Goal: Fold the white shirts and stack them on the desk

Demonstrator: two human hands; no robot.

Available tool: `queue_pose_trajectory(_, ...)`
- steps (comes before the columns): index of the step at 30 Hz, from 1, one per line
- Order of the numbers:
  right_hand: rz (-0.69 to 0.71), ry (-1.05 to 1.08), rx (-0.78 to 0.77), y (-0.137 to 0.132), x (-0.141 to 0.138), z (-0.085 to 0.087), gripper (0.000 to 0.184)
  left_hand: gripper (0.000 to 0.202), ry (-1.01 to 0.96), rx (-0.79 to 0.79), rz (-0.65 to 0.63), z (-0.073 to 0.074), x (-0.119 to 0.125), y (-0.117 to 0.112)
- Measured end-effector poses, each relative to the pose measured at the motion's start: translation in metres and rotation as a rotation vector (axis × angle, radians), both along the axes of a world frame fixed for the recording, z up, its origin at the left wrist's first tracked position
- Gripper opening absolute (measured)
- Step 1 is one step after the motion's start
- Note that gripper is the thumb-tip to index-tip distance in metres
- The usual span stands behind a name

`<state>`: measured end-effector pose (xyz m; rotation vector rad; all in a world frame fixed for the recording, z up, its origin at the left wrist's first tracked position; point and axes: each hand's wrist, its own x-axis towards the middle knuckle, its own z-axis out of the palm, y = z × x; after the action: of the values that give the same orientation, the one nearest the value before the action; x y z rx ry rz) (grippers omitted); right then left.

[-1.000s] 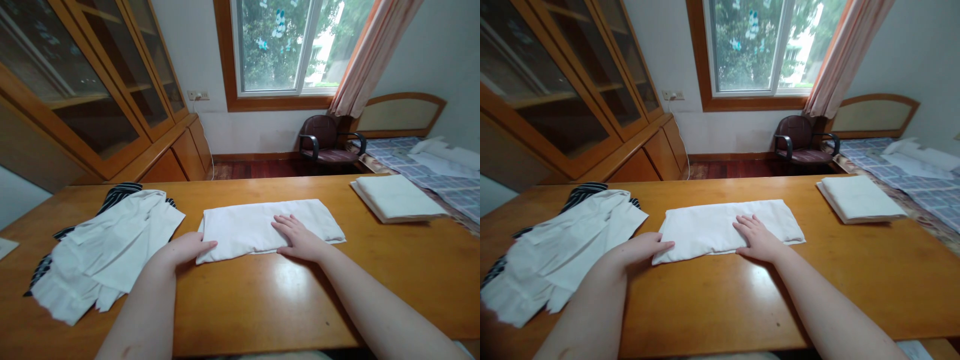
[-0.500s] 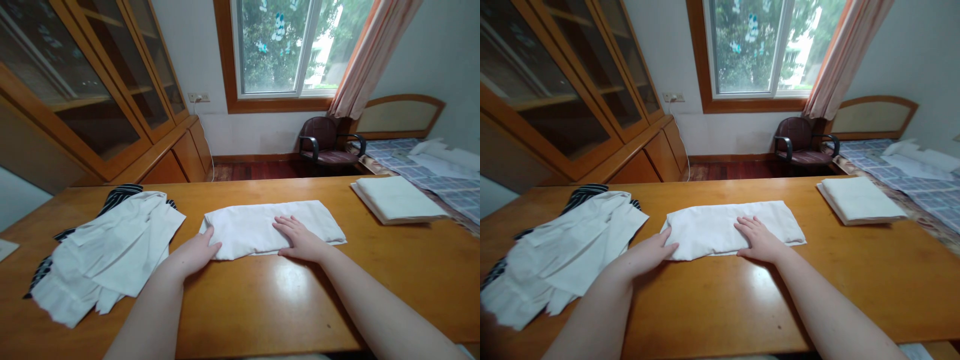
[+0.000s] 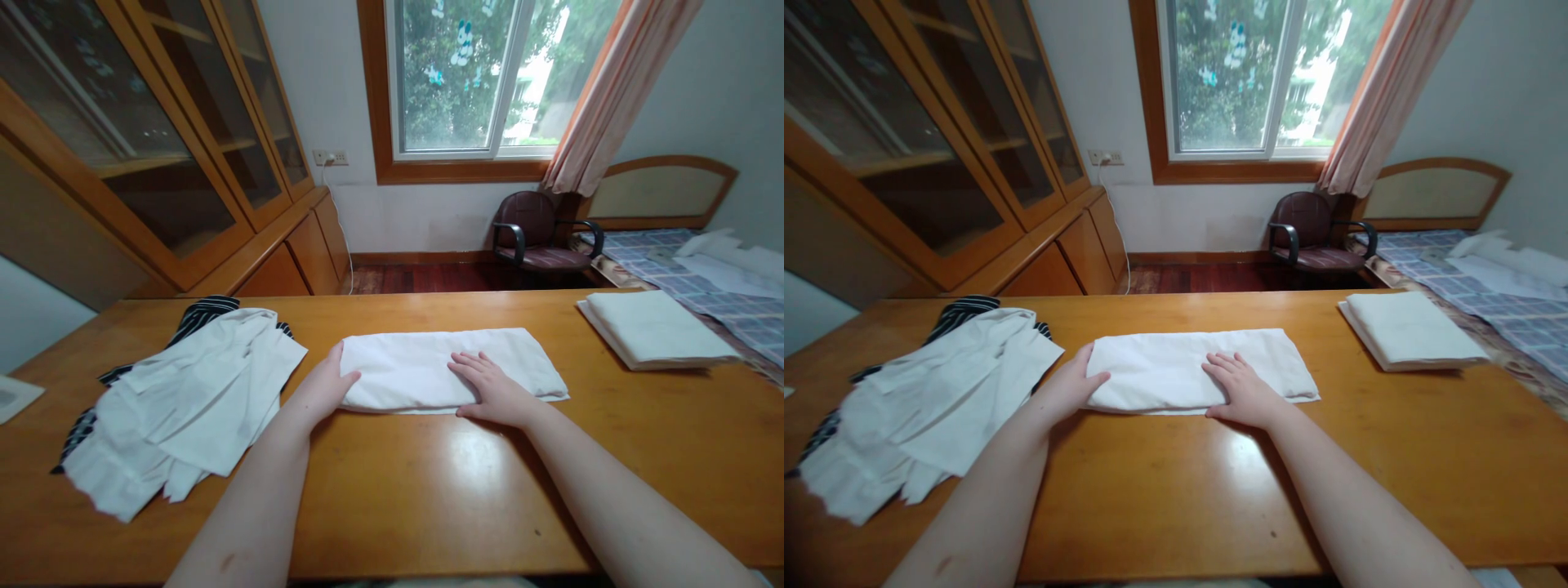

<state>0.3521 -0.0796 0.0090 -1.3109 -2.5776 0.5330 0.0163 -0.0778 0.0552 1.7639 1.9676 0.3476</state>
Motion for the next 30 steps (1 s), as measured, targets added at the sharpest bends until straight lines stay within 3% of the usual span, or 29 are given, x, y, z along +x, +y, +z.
queue_pose_trajectory(6, -0.001, 0.009, -0.007, 0.001, 0.002, -0.004, 0.088, 0.066, -0.112, 0.121, -0.019, -0.010, -0.008, 0.007)
queue_pose_trajectory(12, 0.006, 0.004, -0.004, 0.001, 0.001, -0.003, 0.088, 0.074, -0.152, 0.143, -0.042, -0.014, -0.016, 0.013)
queue_pose_trajectory(14, 0.005, -0.001, -0.001, 0.001, 0.002, -0.004, 0.087, 0.074, -0.159, 0.083, 0.004, -0.013, -0.018, 0.012)
queue_pose_trajectory(17, 0.007, -0.005, 0.006, 0.001, 0.002, -0.004, 0.087, 0.070, -0.186, -0.173, 0.088, -0.011, -0.022, 0.008)
queue_pose_trajectory(20, 0.005, -0.012, 0.013, 0.000, 0.002, -0.004, 0.087, 0.065, -0.304, -0.313, 0.003, -0.009, -0.025, 0.004)
queue_pose_trajectory(24, 0.003, -0.009, 0.013, 0.001, 0.003, -0.003, 0.087, 0.063, -0.291, -0.122, -0.119, -0.007, -0.028, 0.008)
queue_pose_trajectory(28, 0.008, 0.005, 0.002, 0.001, 0.003, -0.005, 0.087, 0.070, -0.195, 0.017, -0.096, -0.010, -0.030, 0.014)
queue_pose_trajectory(30, 0.008, 0.012, -0.004, 0.001, 0.003, -0.006, 0.088, 0.069, -0.100, 0.008, -0.071, -0.014, -0.030, 0.016)
